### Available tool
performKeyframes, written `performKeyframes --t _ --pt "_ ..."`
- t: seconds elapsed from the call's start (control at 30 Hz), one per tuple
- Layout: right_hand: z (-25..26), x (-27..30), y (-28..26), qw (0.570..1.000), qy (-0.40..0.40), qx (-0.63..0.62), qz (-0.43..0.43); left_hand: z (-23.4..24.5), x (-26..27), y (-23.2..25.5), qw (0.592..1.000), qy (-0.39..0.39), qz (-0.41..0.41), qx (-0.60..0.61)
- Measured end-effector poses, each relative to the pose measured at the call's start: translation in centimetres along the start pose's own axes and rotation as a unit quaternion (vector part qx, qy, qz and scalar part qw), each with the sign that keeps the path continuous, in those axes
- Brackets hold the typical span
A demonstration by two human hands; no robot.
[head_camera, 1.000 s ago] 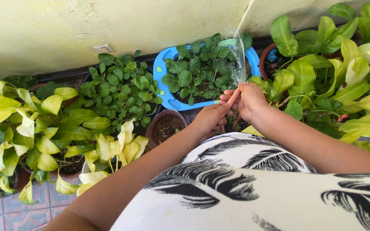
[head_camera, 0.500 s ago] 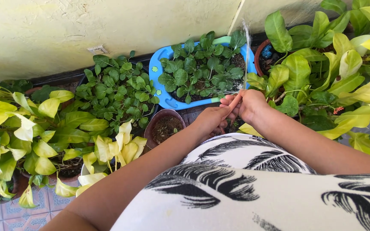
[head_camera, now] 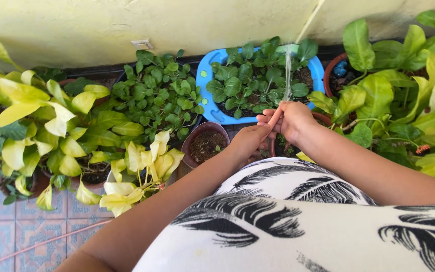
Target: The person waters several potted plants on a tiled balcony using a hose. They direct the water stream to multiple pots, briefly coil the hose, and continue watering other plants.
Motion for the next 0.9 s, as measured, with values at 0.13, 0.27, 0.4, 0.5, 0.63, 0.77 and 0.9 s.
performKeyframes --t 0.13,0.27,0.4,0.5,0.63,0.77,0.9 --pt "-2.4 0.7 -0.7 0.999 -0.021 0.044 0.014 1.1 0.1 -0.2 0.999 0.031 -0.007 0.041" --pt "-3.9 1.4 -0.6 0.995 -0.036 0.092 0.013 1.9 0.8 -0.1 0.997 0.05 -0.01 0.062" --pt "-5.2 1.6 -0.7 0.989 -0.042 0.138 0.013 2.7 1.4 0.1 0.995 0.066 -0.011 0.071" --pt "-5.0 -1.3 0.0 0.986 -0.049 0.16 0.012 3.2 0.1 -0.6 0.994 0.076 -0.015 0.074" --pt "-6.5 0.5 -0.7 0.979 -0.057 0.195 0.017 3.3 1.3 -0.2 0.993 0.079 -0.014 0.081" --pt "-7.2 -0.2 -0.6 0.974 -0.075 0.214 0.017 3.7 2.6 0.8 0.992 0.088 -0.017 0.092" --pt "-7.9 -0.1 -0.6 0.967 -0.072 0.245 0.022 3.9 2.7 0.9 0.99 0.092 -0.02 0.102"
Point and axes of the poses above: each hand's wrist, its own x-axis away from the middle knuckle, its own z-axis out of the back of the hand, y = z × x, the point moved 8 cm from there along -x, towards the middle knuckle, and after that the axes turned 4 degrees about -z, right-handed, at the moved point
